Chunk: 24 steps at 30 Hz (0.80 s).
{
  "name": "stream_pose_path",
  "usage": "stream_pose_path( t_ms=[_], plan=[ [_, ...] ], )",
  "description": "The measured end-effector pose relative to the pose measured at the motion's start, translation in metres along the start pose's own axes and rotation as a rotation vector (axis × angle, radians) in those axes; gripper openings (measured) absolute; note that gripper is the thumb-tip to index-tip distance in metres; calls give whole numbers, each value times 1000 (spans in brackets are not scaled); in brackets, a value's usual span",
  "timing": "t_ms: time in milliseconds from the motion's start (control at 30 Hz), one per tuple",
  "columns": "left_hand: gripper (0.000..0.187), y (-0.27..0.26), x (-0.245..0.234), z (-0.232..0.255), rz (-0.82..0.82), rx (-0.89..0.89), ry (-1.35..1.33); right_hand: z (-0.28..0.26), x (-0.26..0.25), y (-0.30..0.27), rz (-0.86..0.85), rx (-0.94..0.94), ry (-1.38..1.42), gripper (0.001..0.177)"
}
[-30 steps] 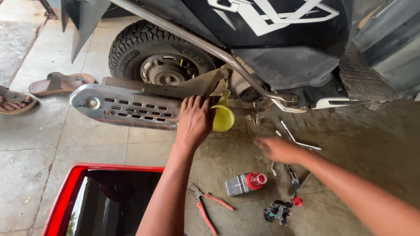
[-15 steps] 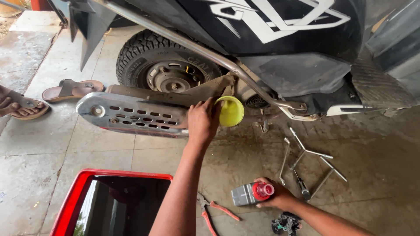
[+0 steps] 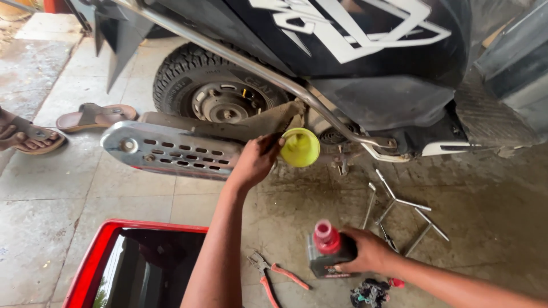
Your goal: Draining and refilling engine oil on a scooter using a funnel.
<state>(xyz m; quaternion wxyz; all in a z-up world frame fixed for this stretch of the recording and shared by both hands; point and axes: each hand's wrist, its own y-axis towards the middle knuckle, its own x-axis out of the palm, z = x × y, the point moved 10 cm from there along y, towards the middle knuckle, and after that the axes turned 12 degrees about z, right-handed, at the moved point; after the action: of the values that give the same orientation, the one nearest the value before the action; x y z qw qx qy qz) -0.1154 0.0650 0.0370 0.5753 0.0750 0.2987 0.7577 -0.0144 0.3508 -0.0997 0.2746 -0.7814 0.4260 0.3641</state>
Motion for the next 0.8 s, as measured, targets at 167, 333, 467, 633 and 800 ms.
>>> stream_pose_path(
  t_ms=[167,333,467,633,800],
  plan=[
    [34,-5,-1,-2,-12,-370,-128,-46,-47,-5,106,174,235,71],
    [34,-6,4,-18,12,-403,-205,-82,-53,4,125,301,648,60],
    [35,-1,-6,4,-51,-500,-101,-110,-57,15,210,295,675,57],
    [41,6,14,-34,-165,-509,-385,-129,-51,18,295,319,719,56],
    [45,11,13,-42,-246,-476,-220,-135,-20,21,296,341,913,54]
  ],
)
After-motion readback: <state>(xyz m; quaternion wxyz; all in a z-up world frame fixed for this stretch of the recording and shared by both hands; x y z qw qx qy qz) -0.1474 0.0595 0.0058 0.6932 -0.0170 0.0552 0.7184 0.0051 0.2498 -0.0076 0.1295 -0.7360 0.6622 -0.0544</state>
